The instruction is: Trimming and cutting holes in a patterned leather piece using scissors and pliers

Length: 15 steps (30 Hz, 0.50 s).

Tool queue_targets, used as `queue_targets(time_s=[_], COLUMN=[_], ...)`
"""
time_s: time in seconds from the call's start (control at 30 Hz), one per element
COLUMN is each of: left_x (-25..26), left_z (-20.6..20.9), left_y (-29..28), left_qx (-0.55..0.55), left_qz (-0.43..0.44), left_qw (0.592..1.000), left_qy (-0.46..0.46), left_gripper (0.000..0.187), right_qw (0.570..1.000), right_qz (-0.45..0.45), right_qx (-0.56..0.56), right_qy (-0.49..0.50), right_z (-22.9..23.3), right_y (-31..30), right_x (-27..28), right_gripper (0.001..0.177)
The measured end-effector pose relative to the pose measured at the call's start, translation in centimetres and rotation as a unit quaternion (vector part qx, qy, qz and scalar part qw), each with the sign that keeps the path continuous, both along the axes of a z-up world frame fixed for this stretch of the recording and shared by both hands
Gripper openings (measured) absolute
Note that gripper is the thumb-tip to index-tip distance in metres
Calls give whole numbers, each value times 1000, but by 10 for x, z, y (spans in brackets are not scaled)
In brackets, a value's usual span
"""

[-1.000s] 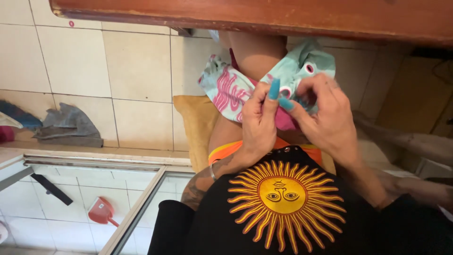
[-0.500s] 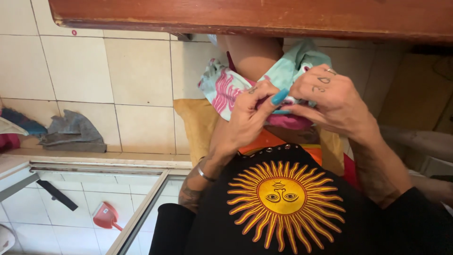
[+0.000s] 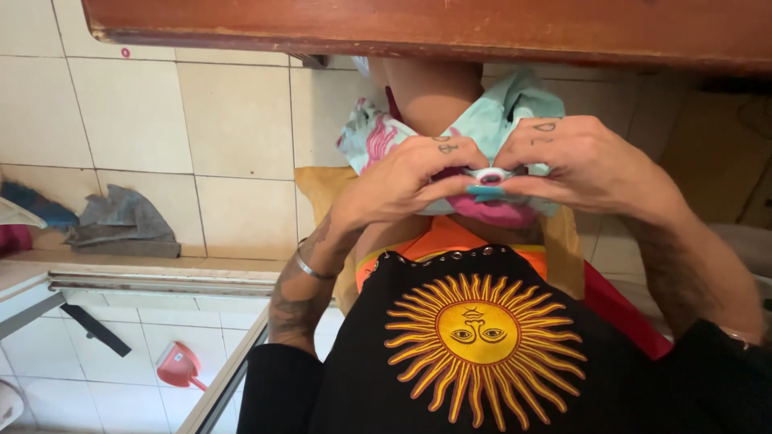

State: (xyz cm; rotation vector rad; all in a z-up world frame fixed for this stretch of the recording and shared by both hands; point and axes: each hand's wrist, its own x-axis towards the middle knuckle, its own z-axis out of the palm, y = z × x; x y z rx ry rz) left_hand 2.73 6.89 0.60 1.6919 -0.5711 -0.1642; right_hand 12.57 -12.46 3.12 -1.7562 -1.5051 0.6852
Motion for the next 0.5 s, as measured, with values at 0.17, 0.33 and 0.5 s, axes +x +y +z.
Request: queue_targets(time_s=[0.17,0.33,0.5], left_x=[4,11,11], left_z=[-1,6,5], left_y=[4,11,13], left_qx=[47,75,41], left_qz=[-33,-73,-81], left_qw=[997,991,990], left_qy=[-54,-79,-110], left_gripper=[16,10,17], right_qw=[999,997,988], right_qz=[40,54,115], right_qx=[1,-5,51], right_qy=[-29,-48,-88], right_z=[5,10,-1], right_y=[3,4,-1], right_x=[-1,0,4], right_gripper=[15,13,16])
